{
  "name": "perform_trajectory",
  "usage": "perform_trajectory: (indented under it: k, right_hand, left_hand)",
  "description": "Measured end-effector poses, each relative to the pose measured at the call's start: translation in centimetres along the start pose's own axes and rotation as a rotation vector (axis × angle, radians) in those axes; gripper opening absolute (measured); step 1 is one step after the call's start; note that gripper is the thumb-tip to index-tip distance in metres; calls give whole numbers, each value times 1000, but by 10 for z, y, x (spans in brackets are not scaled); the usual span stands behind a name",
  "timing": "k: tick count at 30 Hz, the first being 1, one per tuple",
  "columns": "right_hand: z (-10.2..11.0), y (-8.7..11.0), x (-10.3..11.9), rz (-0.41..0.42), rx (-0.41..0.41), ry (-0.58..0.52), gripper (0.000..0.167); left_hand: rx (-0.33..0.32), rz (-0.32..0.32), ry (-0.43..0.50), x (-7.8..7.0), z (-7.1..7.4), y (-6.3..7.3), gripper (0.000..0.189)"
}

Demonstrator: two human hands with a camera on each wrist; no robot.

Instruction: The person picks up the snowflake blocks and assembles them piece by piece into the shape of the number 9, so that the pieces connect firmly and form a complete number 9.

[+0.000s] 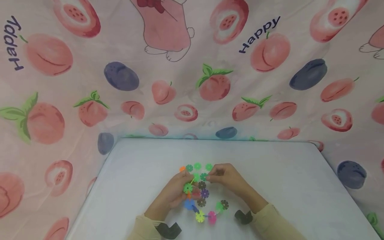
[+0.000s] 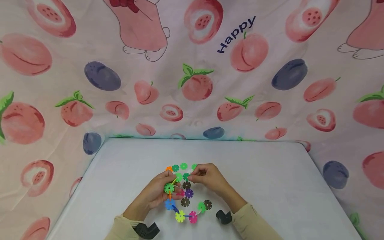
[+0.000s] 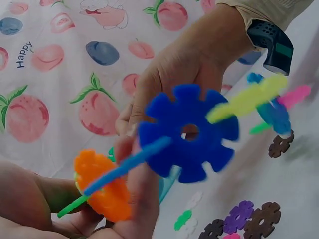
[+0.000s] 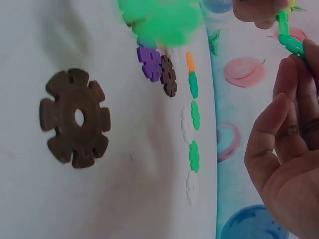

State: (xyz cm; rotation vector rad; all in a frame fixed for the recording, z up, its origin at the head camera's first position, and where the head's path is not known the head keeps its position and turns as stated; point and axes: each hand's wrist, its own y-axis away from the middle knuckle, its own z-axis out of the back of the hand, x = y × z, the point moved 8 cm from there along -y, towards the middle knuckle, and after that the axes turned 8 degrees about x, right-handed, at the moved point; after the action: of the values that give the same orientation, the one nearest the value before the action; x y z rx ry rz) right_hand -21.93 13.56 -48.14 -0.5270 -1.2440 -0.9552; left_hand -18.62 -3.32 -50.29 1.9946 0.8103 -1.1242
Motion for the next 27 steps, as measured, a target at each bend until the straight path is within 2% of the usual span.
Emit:
perform_trajectory:
  k: [5, 12, 16, 27]
  right_hand:
    - [-1, 1, 3, 17, -9, 24, 23]
    - [2, 2, 4, 29, -39, 66, 26]
    - [4, 2, 5, 38, -51, 61, 23]
    - [1, 4, 8, 52, -18, 56, 11]
  left_hand:
    - [-36, -10, -57, -3, 2, 2, 17]
    - [-20, -21, -60, -4, 1, 1, 15]
    - [-5, -19, -59, -4, -1, 1, 15]
    - [36, -25, -65, -6, -5, 3, 15]
